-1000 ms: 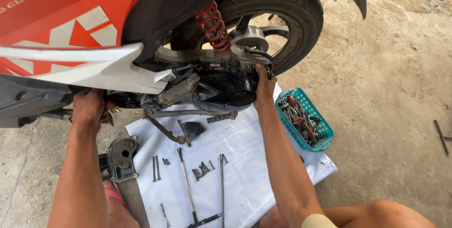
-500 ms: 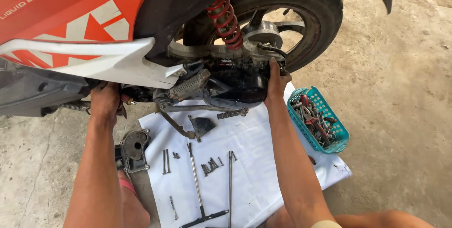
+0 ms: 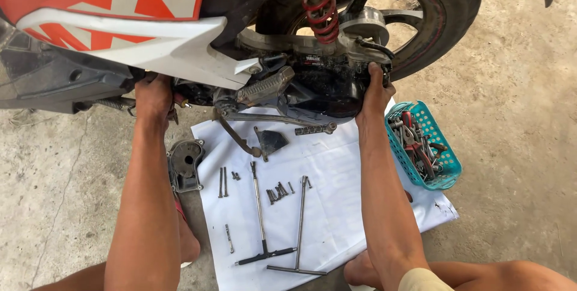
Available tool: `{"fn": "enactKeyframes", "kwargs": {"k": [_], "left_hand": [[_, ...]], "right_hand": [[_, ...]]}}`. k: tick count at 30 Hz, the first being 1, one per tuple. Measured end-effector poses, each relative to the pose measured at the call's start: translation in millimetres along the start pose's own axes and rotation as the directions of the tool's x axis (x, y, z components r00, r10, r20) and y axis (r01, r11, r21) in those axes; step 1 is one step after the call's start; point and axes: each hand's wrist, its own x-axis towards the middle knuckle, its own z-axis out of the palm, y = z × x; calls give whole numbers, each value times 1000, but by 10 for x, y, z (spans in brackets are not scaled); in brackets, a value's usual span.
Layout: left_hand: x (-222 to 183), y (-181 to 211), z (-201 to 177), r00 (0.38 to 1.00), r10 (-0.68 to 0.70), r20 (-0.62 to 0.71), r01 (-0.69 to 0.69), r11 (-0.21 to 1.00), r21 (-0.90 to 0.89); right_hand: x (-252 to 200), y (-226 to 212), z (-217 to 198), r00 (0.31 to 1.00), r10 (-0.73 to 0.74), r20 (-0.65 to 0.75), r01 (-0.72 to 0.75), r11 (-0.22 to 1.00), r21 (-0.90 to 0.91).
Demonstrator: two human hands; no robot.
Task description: Disassembling motorcycle engine components using a T-handle wrench and pliers
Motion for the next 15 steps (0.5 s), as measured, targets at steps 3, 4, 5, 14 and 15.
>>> {"fn": "enactKeyframes", "kwargs": {"k": [3,4,5,14,15], "left_hand": [[-42,11,-1,999,-4,-35,4,1000,-17],[-47,11,-18,999,-7,-45,6,1000,-14],[-53,8,-13,999,-8,-54,7,1000,-18],[-13,-71,-4,997,-13,-78,10,999,-31],[-9,-66,-9,997,-9,-80,6,999,-40]], "right_hand": [[4,29,-34,1000,-9,8,9,999,48],[22,22,-15,1000,-3,17,2,999,49],[40,13,-21,999,-8,35,6,999,45],[10,15,21,1000,-22,4,21,993,117],[-6,-21,54,999,-32,1,31,991,127]]}}
